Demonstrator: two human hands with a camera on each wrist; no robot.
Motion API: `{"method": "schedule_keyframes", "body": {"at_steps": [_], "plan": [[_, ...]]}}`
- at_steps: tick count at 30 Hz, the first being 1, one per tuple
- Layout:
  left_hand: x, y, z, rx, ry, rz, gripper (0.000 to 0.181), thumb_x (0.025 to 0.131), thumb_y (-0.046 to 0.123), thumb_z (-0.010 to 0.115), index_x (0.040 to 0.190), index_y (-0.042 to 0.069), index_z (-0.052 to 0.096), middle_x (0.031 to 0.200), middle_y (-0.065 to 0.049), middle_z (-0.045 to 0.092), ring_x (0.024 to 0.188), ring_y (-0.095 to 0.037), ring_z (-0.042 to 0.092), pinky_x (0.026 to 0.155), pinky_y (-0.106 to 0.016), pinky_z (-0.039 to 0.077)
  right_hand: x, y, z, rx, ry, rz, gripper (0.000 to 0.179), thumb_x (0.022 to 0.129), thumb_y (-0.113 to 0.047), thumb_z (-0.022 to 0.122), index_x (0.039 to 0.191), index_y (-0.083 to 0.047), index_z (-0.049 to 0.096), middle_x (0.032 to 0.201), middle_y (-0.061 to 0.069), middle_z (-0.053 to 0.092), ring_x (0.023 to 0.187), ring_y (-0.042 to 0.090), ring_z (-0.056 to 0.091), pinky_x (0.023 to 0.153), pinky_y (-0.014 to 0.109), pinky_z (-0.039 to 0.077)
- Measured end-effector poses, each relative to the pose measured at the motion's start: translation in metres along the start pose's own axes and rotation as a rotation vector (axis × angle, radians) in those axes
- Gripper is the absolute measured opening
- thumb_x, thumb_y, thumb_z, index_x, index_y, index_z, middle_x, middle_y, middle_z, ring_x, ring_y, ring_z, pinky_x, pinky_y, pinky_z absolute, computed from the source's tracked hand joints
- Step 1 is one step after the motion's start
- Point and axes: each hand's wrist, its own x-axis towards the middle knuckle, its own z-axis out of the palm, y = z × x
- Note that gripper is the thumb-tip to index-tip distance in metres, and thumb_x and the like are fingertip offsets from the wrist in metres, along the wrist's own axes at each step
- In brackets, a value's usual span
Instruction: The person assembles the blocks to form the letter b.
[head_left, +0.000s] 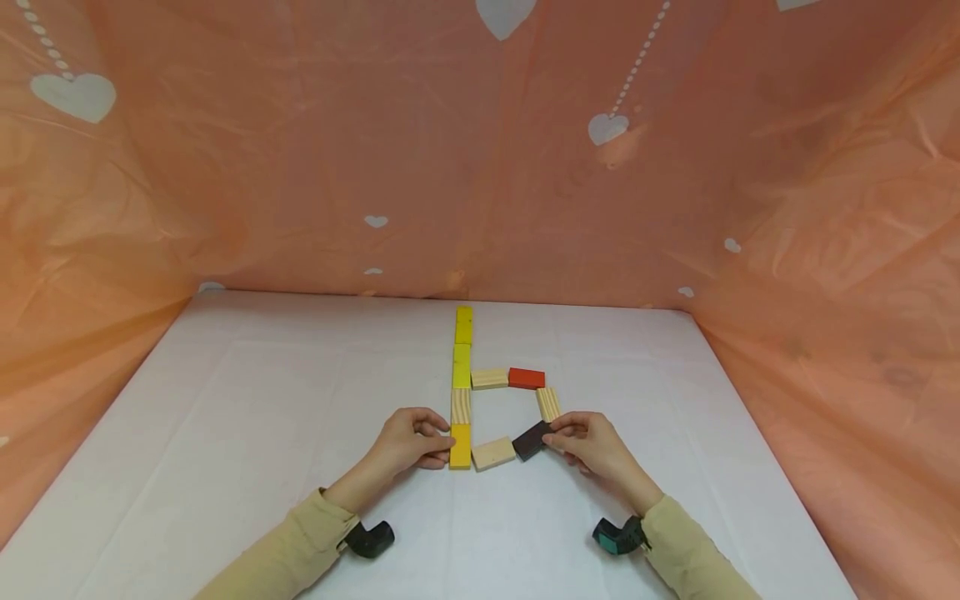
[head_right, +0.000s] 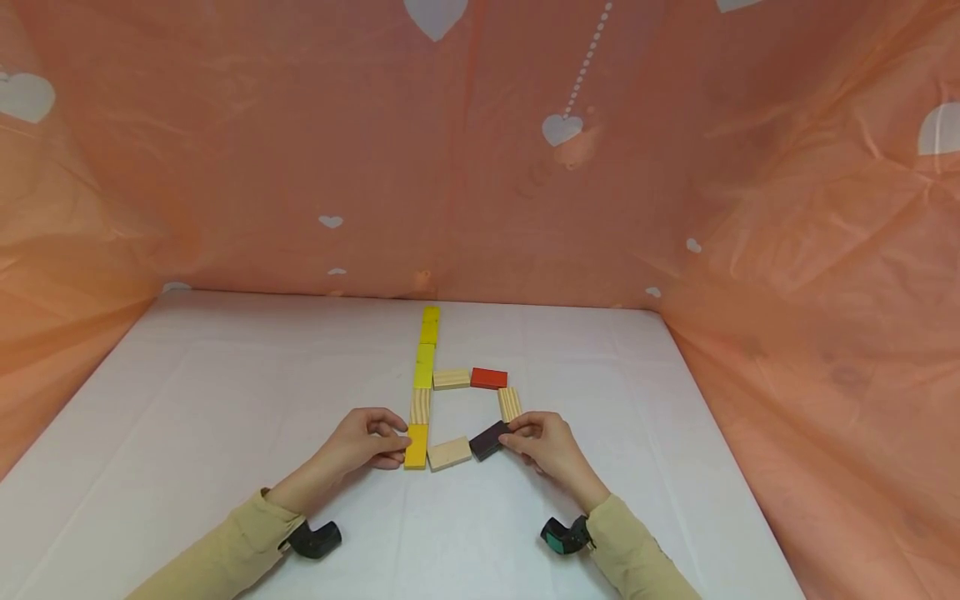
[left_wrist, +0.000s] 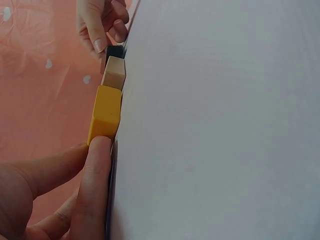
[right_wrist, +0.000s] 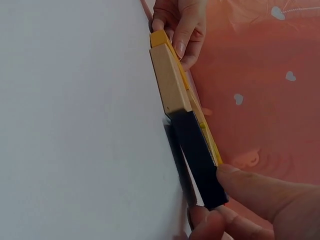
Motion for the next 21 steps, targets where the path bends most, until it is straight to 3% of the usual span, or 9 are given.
{"method": "schedule_keyframes", "body": {"at_steps": [21], "plan": [[-0.0004, 0.0, -0.0003, 0.002, -0.002, 0.006, 0.021, 0.079, -0.005, 0.073, 0.097, -0.006, 0.062, 0.074, -0.013, 0.059, 0.058, -0.019, 0.066, 0.056, -0.034, 0.061, 0.0006, 0.0025, 0.0006, -0.016, -0.008, -0.035, 0.025, 0.085, -0.016, 0.074, 0.103, -0.001, 0.066, 0.065, 0.003, 0.056, 0.052, 0.011, 0.045, 0.039, 0.017, 0.035]]}}
